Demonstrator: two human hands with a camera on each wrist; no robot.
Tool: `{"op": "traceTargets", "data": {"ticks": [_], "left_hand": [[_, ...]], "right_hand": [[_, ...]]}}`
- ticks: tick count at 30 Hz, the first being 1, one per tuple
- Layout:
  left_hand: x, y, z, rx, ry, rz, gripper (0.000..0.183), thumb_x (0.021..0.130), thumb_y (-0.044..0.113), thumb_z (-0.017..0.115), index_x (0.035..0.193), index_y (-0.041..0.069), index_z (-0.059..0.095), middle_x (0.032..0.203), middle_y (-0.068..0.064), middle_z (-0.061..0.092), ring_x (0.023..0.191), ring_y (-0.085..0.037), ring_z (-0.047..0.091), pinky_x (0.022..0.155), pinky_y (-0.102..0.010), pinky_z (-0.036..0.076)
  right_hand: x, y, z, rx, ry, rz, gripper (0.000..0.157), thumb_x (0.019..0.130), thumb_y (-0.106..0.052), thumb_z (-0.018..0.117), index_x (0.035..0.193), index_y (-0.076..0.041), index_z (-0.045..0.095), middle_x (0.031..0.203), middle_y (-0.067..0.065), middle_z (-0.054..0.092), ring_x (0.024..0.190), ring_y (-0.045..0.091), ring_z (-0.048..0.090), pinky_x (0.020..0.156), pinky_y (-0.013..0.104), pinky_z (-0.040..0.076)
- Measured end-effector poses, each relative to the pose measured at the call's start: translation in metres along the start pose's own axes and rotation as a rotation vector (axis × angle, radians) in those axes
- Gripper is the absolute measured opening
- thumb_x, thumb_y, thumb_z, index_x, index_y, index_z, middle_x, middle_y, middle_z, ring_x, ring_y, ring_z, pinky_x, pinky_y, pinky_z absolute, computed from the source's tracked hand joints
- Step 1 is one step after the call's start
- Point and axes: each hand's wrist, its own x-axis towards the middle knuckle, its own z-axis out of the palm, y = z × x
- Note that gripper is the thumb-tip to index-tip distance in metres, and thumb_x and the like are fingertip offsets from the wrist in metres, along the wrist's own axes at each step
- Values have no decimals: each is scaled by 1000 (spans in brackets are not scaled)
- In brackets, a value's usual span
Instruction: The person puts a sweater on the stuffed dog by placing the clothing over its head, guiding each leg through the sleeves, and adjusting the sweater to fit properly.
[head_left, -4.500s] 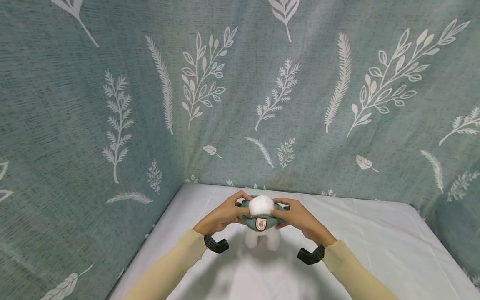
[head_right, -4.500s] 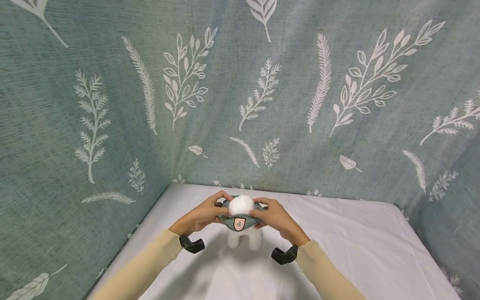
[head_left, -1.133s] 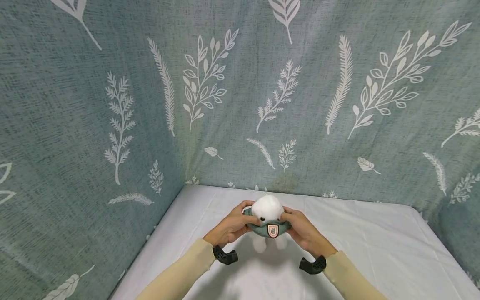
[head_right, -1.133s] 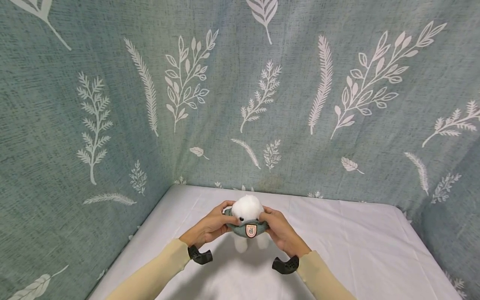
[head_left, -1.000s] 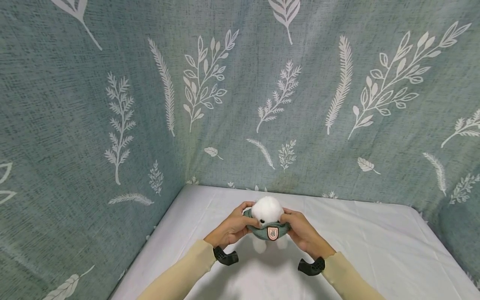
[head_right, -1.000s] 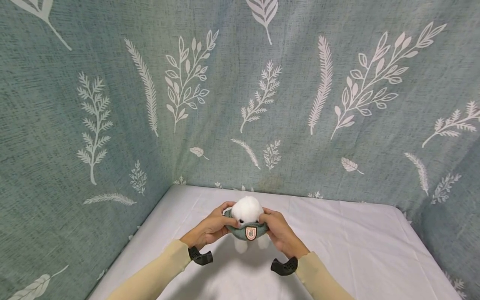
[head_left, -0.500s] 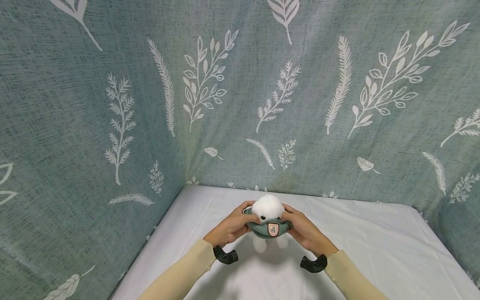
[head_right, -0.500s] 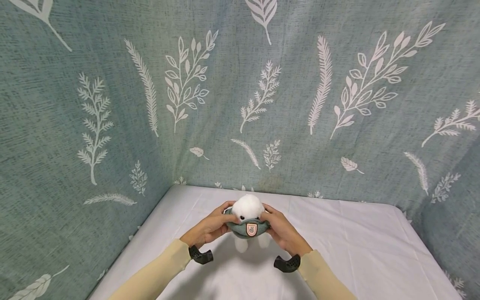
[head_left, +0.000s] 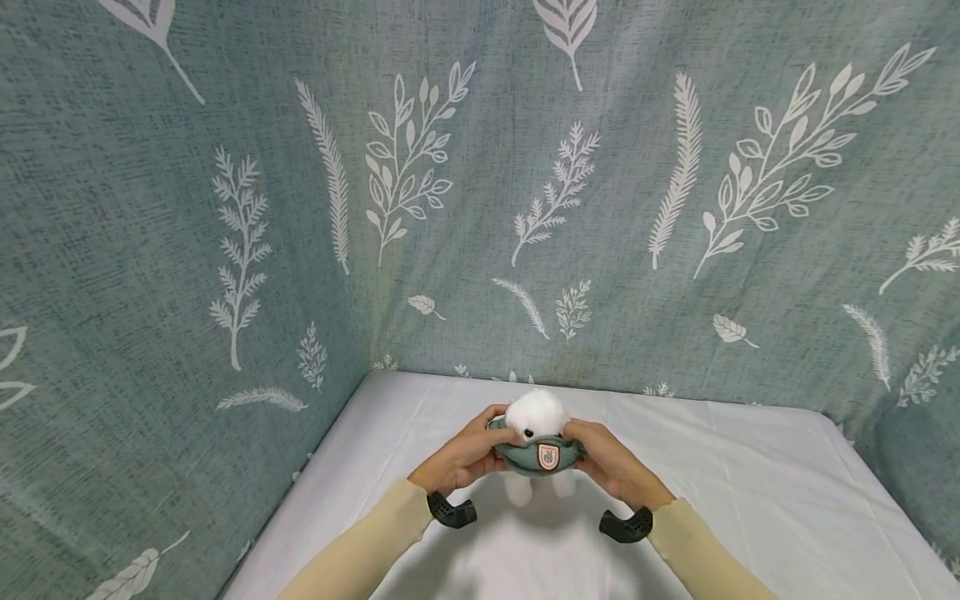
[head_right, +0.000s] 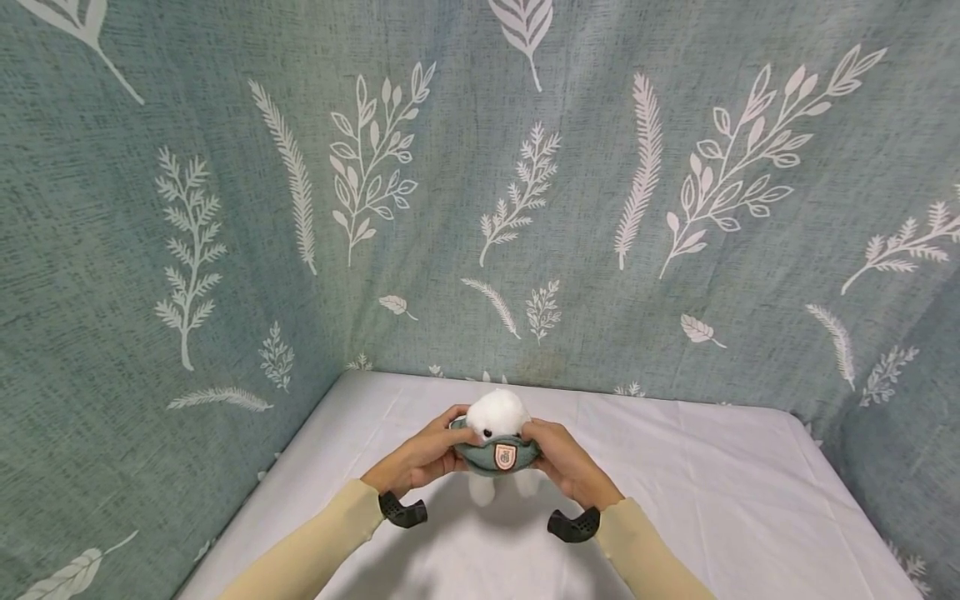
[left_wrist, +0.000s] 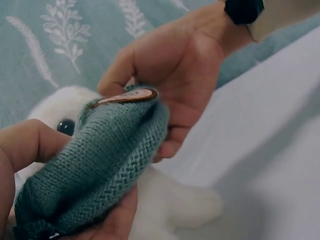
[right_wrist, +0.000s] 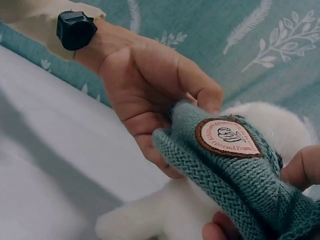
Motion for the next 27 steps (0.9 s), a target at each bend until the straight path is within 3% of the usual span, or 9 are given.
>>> {"op": "traceTargets", "data": {"ticks": [2, 7, 13, 27], "left_hand": [[0, -1, 1, -19, 1, 0, 71, 85, 4, 72, 149, 13, 42, 133, -23, 58, 98, -29, 71, 80, -42, 59], [-3, 0, 1, -34, 2, -8, 77, 82, -5, 70, 150, 11, 40, 140, -26, 49, 103, -32, 68, 80, -45, 58], [-4, 2, 0, -48, 5, -21, 79, 82, -11, 67, 151, 10, 37, 143, -27, 45, 104, -32, 67, 81, -45, 57], [-3, 4, 2, -24, -27, -42, 75, 86, 2, 73, 149, 14, 34, 143, -24, 45, 103, -32, 68, 83, -49, 58]], "right_hand": [[-2, 0, -1, 13, -8, 22, 11, 94, -14, 52, 95, -3, 53, 100, 12, 51, 86, 23, 49, 79, 42, 46], [-7, 0, -1, 65, -40, 56, 39, 95, -16, 53, 126, 7, 52, 113, 18, 54, 87, 25, 53, 81, 43, 50], [-10, -2, 0, 130, -96, 50, 58, 95, -14, 54, 150, 2, 43, 131, 25, 52, 99, 27, 59, 89, 43, 55], [-10, 0, 0, 266, -179, 65, 67, 94, -8, 52, 158, 0, 32, 146, 26, 41, 116, 27, 55, 98, 42, 51]]}}
